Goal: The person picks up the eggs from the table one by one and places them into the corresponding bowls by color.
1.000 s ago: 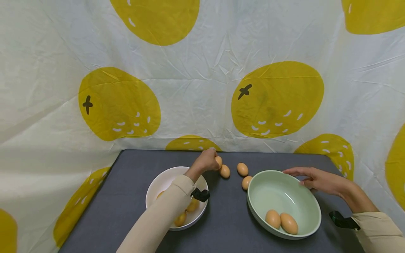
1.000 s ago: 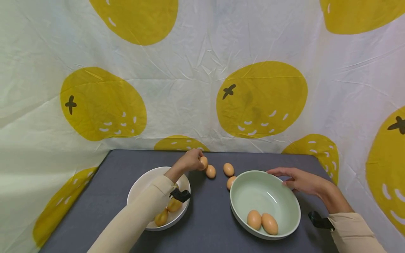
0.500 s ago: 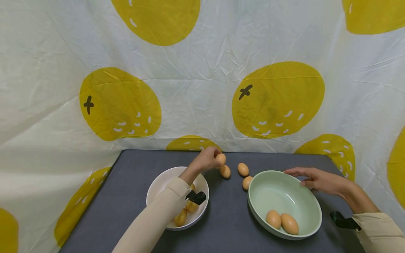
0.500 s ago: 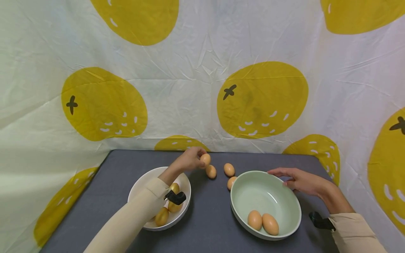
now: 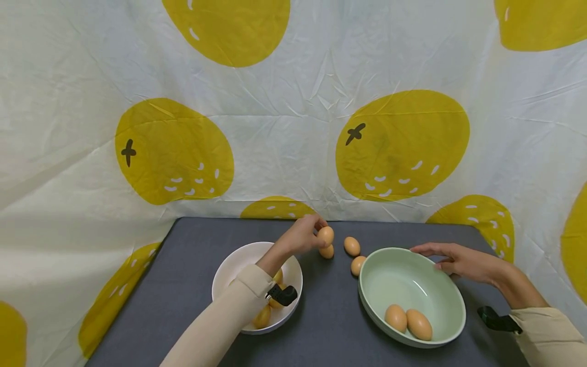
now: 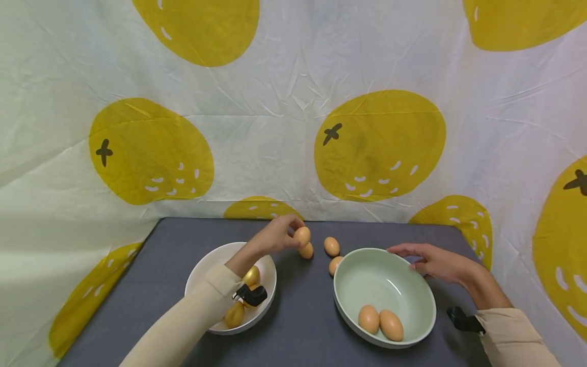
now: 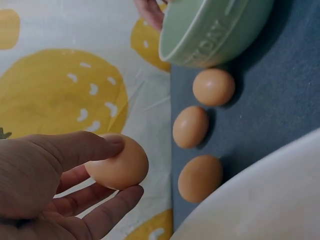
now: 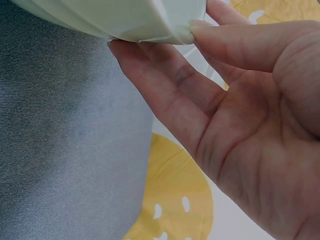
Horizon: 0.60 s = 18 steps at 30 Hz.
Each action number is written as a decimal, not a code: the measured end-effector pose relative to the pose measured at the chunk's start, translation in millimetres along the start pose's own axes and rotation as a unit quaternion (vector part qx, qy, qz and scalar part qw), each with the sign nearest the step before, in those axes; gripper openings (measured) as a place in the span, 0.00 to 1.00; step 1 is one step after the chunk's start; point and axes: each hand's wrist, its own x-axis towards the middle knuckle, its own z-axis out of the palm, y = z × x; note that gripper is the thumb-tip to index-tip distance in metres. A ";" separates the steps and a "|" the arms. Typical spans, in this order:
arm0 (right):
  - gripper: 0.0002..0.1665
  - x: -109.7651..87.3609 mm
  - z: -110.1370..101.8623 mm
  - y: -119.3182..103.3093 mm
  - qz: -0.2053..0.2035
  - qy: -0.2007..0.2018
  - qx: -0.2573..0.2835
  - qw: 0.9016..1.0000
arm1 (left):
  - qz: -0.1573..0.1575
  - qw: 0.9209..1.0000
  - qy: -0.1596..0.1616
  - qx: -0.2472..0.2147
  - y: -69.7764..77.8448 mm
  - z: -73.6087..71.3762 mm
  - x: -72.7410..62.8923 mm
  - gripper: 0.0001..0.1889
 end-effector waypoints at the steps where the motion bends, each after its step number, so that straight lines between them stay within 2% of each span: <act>1: 0.33 0.1 0.1 0.3 0.001 0.000 -0.002 1.000 | 0.003 1.000 -0.001 0.001 0.7 1.0 -0.3 0.22; 11: 0.32 0.7 0.1 -2.1 -0.011 -0.003 0.004 1.000 | 0.019 1.000 -0.021 -0.013 12.8 10.5 -8.1 0.21; 18: 0.33 0.3 0.4 -1.5 0.001 -0.001 -0.003 1.000 | 0.038 0.999 -0.029 -0.026 17.9 18.9 -11.4 0.21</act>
